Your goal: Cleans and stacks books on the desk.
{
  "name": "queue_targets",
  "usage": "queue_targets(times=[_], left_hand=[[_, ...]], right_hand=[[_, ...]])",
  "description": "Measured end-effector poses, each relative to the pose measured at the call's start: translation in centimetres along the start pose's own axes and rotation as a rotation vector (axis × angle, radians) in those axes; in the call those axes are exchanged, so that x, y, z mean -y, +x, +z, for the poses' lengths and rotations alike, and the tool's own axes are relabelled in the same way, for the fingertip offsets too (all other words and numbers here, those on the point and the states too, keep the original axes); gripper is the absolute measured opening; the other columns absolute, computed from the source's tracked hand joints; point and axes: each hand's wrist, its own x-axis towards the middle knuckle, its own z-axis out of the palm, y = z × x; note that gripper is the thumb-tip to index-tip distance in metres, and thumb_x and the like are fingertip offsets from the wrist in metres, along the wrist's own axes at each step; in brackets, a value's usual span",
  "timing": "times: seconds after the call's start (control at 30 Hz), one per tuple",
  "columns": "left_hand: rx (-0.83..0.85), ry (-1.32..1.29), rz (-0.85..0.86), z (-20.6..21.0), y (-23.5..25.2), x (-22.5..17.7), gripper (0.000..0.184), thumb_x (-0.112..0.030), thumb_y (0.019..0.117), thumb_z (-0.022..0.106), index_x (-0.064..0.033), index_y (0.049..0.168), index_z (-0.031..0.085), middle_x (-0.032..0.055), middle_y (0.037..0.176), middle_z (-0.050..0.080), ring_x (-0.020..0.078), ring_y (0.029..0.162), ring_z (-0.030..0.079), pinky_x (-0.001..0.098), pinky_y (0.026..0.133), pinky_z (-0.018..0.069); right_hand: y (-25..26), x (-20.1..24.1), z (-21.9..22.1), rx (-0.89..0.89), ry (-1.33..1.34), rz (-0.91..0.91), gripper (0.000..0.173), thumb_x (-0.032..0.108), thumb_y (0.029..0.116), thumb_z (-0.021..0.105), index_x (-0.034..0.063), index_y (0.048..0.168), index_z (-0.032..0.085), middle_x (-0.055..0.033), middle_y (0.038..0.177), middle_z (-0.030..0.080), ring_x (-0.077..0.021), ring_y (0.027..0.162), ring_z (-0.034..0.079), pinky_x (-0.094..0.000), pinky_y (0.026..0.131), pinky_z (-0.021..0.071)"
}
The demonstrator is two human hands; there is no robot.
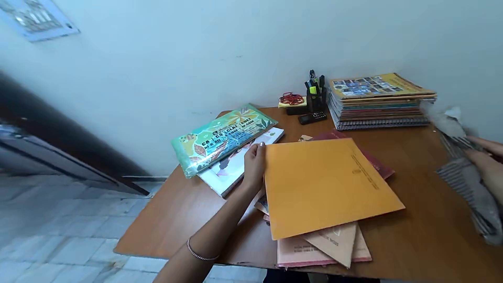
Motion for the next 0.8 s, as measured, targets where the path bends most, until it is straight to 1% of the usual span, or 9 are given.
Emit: queue_targets(times=[0.1, 0.2, 0.3, 0.37, 0.43, 0.47, 0.53, 0.63, 0.8], left_hand=[[0.108, 0.072, -0.154, -1.0, 1.3, 2.2, 0.033, -0.023, 0.1117, 0.041, 0.0015, 0.098, 0.059, 0.0067, 0.077, 0.06, 0.011, 0.067, 0.059, 0.03, 0.066, 0.0527], [0.198, 0.195, -0.237, -1.6, 1.6, 1.6, 0.039, -0.03, 0.1119, 0.041, 0.0016, 0.104, 0.062, 0.007, 0.077, 0.057, 0.0109, 0.065, 0.054, 0.028, 0.063, 0.0478], [0.241, 0.24, -0.281, -2.0, 1.9, 1.0, 0.036, -0.029, 0.1116, 0.042, -0.0014, 0.1, 0.062, 0.0024, 0.068, 0.056, 0.0066, 0.055, 0.052, 0.0218, 0.053, 0.045], [0.29, 0.177, -0.217, -2.9, 1.9, 2.2, 0.027, -0.022, 0.1105, 0.045, -0.002, 0.1, 0.061, -0.0013, 0.065, 0.054, 0.003, 0.052, 0.05, 0.0192, 0.051, 0.0436], [0.432, -0.044, 0.029, -5.3, 3.1, 7.0, 0.019, -0.006, 0.1024, 0.051, 0.0064, 0.115, 0.058, 0.0043, 0.083, 0.064, 0.0056, 0.068, 0.058, 0.024, 0.061, 0.0496], [0.451, -0.044, 0.056, -5.7, 3.0, 7.4, 0.023, -0.003, 0.1009, 0.052, 0.0071, 0.122, 0.055, 0.0073, 0.093, 0.065, 0.008, 0.078, 0.061, 0.0269, 0.068, 0.0519], [0.327, 0.102, -0.154, -4.3, 0.8, 2.5, 0.016, -0.002, 0.1053, 0.047, 0.0008, 0.119, 0.056, 0.0035, 0.092, 0.06, 0.0076, 0.078, 0.057, 0.027, 0.073, 0.05], [0.27, 0.266, -0.25, -2.7, 1.1, 0.7, 0.013, -0.007, 0.1073, 0.046, -0.0033, 0.106, 0.058, -0.0019, 0.072, 0.057, 0.0017, 0.057, 0.051, 0.0186, 0.055, 0.0451], [0.329, 0.268, -0.308, -2.7, 2.2, 0.9, 0.026, -0.019, 0.1103, 0.045, 0.0004, 0.105, 0.061, 0.0018, 0.07, 0.058, 0.0041, 0.056, 0.054, 0.0187, 0.054, 0.0463]], right_hand=[[1.1, -1.4, 2.9, 0.069, -0.006, -0.216, 0.031, -0.001, 0.0998, 0.056, -0.0089, 0.128, 0.066, -0.0345, 0.111, 0.068, -0.0418, 0.092, 0.064, -0.059, 0.083, 0.0485], [-0.9, 2.7, 7.3, 0.19, -0.041, -0.361, 0.028, -0.001, 0.0983, 0.058, -0.0069, 0.123, 0.07, -0.0303, 0.11, 0.07, -0.0466, 0.098, 0.068, -0.0662, 0.084, 0.0507], [-6.0, 8.1, 12.9, 0.385, -0.028, -0.506, 0.025, 0.002, 0.095, 0.062, -0.0031, 0.116, 0.074, -0.0238, 0.113, 0.072, -0.0415, 0.106, 0.069, -0.06, 0.089, 0.0547], [-10.3, 11.8, 15.2, 0.665, -0.042, -0.506, 0.027, 0.005, 0.0976, 0.06, -0.0011, 0.12, 0.073, -0.0205, 0.119, 0.07, -0.0377, 0.114, 0.066, -0.0543, 0.093, 0.0544], [-13.5, 14.3, 16.6, 0.951, -0.14, -0.534, 0.034, 0.007, 0.1016, 0.052, -0.0022, 0.131, 0.066, -0.0194, 0.132, 0.065, -0.035, 0.126, 0.06, -0.0486, 0.101, 0.0507], [-14.6, 14.8, 17.1, 0.978, -0.195, -0.601, 0.036, 0.006, 0.101, 0.051, -0.0051, 0.133, 0.063, -0.0209, 0.133, 0.064, -0.0357, 0.125, 0.059, -0.047, 0.099, 0.0508], [-14.8, 15.1, 17.1, 1.009, -0.284, -0.637, 0.039, 0.005, 0.1027, 0.047, -0.0063, 0.138, 0.059, -0.0214, 0.138, 0.06, -0.0356, 0.128, 0.057, -0.0458, 0.098, 0.0498], [-13.1, 13.8, 16.5, 0.978, -0.328, -0.596, 0.038, 0.005, 0.1039, 0.047, -0.005, 0.139, 0.058, -0.0205, 0.139, 0.059, -0.0364, 0.127, 0.057, -0.0472, 0.098, 0.0499], [-8.6, 9.1, 15.1, 0.748, -0.338, -0.51, 0.036, 0.004, 0.1009, 0.057, -0.0026, 0.136, 0.063, -0.0207, 0.139, 0.061, -0.0419, 0.127, 0.058, -0.0564, 0.095, 0.0511]])
